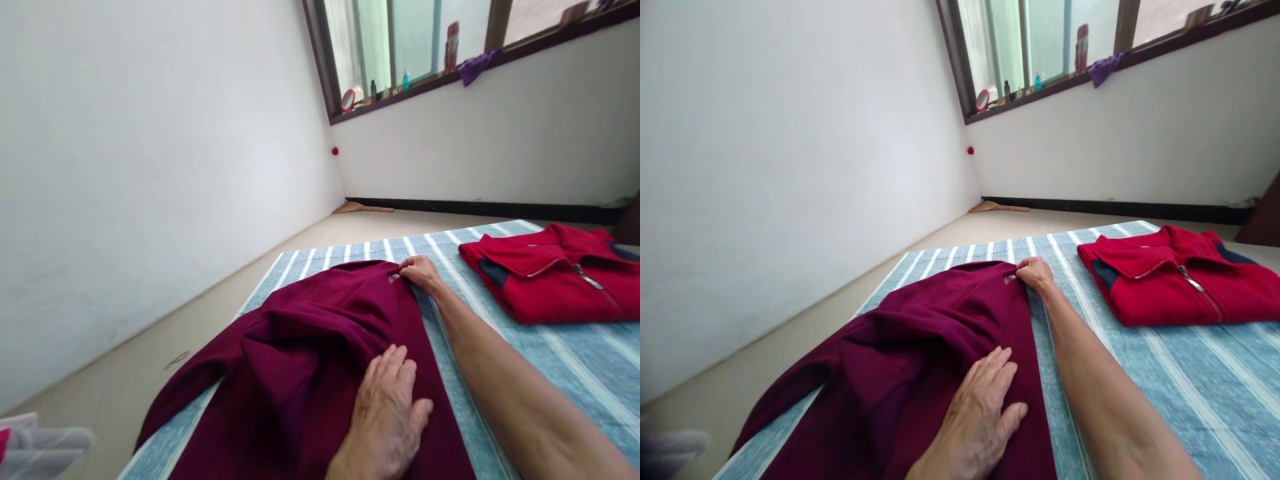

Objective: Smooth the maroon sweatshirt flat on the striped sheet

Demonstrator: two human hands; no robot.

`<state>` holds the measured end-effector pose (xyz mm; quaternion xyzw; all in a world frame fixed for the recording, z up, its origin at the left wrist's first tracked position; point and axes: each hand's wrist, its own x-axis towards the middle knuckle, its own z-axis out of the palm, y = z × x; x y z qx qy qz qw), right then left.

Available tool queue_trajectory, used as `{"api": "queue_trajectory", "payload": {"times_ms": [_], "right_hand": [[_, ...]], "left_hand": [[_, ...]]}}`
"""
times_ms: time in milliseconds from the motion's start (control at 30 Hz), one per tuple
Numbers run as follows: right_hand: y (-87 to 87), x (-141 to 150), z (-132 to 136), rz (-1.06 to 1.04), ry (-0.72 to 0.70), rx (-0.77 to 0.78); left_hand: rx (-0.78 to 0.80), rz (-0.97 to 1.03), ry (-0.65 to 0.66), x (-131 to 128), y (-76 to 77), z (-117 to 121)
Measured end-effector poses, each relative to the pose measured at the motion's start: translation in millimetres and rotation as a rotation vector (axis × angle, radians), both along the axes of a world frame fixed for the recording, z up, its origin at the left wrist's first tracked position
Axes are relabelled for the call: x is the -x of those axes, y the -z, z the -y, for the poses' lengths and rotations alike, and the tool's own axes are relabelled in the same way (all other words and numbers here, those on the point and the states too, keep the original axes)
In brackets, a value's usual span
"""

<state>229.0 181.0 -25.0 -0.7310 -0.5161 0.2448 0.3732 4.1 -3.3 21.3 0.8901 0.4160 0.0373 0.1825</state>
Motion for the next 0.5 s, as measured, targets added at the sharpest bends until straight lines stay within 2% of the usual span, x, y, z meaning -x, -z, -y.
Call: {"api": "queue_trajectory", "payload": {"times_ms": [67, 200, 267, 333, 400, 433, 500], "right_hand": [[-0.3, 0, 1, 0.002, -0.008, -0.007], [-1.9, 1, 5, 0.001, -0.016, -0.017], [-2.4, 1, 6, -0.006, -0.019, -0.028], [-2.1, 1, 5, -0.017, -0.019, -0.041], [-0.7, 0, 4, -0.033, -0.018, -0.053], [0.3, 0, 3, -0.043, -0.018, -0.058], [2.4, -1, 3, -0.062, -0.018, -0.067]], "left_hand": [[-0.013, -0.021, 0.032, -1, -15.8, 2], [-0.06, -0.09, 0.048, 8, -61.3, 0], [-0.197, -0.022, -0.018, 27, -80.3, -6], [-0.47, 0.1, -0.178, 55, -90.2, -16], [-0.677, 0.104, -0.406, 88, -90.3, -28], [-0.681, 0.074, -0.517, 103, -87.1, -34], [-0.56, 0.041, -0.728, 128, -76.6, -45]]}}
